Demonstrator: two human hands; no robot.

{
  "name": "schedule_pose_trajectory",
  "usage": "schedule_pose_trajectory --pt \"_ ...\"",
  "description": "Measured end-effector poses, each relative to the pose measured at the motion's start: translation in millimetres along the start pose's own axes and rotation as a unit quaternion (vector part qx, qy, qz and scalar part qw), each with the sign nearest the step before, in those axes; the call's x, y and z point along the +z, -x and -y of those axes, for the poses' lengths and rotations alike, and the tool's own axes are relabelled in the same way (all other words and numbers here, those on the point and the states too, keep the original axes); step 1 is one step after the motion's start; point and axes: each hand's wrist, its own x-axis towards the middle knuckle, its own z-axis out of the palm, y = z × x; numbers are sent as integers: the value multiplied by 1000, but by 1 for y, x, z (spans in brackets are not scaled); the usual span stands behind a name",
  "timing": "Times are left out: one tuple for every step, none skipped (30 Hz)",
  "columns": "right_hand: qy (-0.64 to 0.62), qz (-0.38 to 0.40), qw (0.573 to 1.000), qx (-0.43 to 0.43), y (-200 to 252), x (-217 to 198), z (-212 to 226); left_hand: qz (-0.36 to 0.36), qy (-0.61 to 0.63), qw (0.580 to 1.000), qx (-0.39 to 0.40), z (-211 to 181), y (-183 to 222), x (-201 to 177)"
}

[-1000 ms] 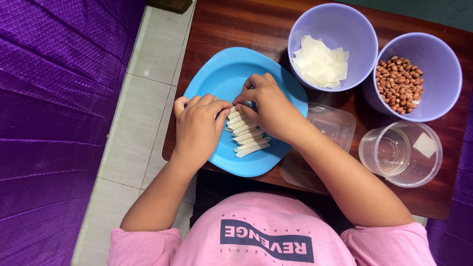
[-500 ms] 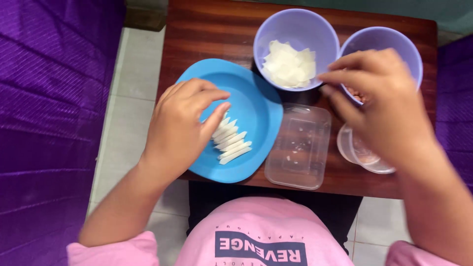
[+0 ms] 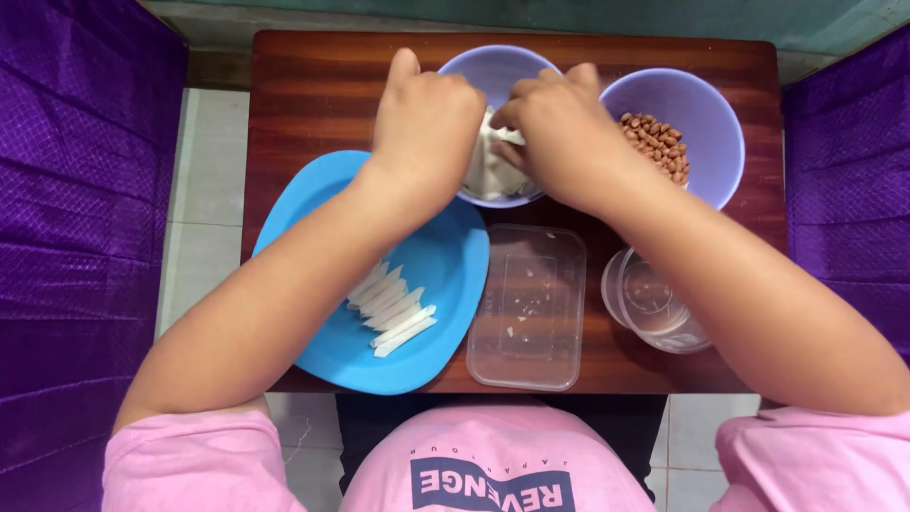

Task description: Wrapping peanuts in small square wrappers to create snack rolls.

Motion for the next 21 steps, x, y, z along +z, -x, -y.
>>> schedule_pose_trajectory --pt "1 -1 1000 0 -4 7 0 -1 -1 1000 0 -1 0 3" --pt "9 -14 1000 0 -7 15 0 17 6 1000 10 -3 2 7" --pt "18 -27 999 0 -10 23 1 36 14 999 19 -4 3 11" --pt "17 -27 999 1 -11 29 1 37 14 999 20 -5 4 15" --pt "29 -17 999 9 -12 35 1 61 5 998 28 -5 5 19" --pt "41 -7 999 16 -13 41 2 84 -4 996 35 -5 7 23" --pt "41 -6 999 17 -12 38 4 85 -3 996 36 -6 9 21" --pt "15 -13 1000 17 -12 34 4 86 6 996 33 -6 10 18" --pt "-10 -21 1000 16 -12 30 5 87 15 996 29 -6 11 14" --pt "-9 -21 1000 17 -11 27 4 86 15 996 30 -6 11 14" --pt "-35 -25 999 17 -10 25 4 51 27 998 11 -7 12 14" --pt "-62 -29 998 16 -10 23 3 16 38 999 -9 -6 14 14" --pt "-62 -30 998 16 -8 21 1 16 37 999 -10 -2 15 8" --pt "-91 -49 994 24 -7 18 -1 -6 97 995 -25 2 15 1" --pt "-120 -68 990 32 -5 16 -4 -28 156 987 -39 5 16 -5" --pt "-120 -68 990 33 -2 0 2 -28 156 987 -39 10 18 -15" --pt "-199 -73 976 55 1 -16 8 -40 272 960 -56 15 21 -25" --pt "-276 -77 955 76 5 -32 14 -52 385 919 -73 19 23 -36" --pt "-276 -78 955 77 8 -40 17 -52 385 919 -72 22 25 -44" --pt "-304 -74 945 100 11 -48 20 -50 437 895 -73 25 28 -53" --pt "-331 -70 933 123 14 -56 23 -47 488 868 -74 28 30 -62"
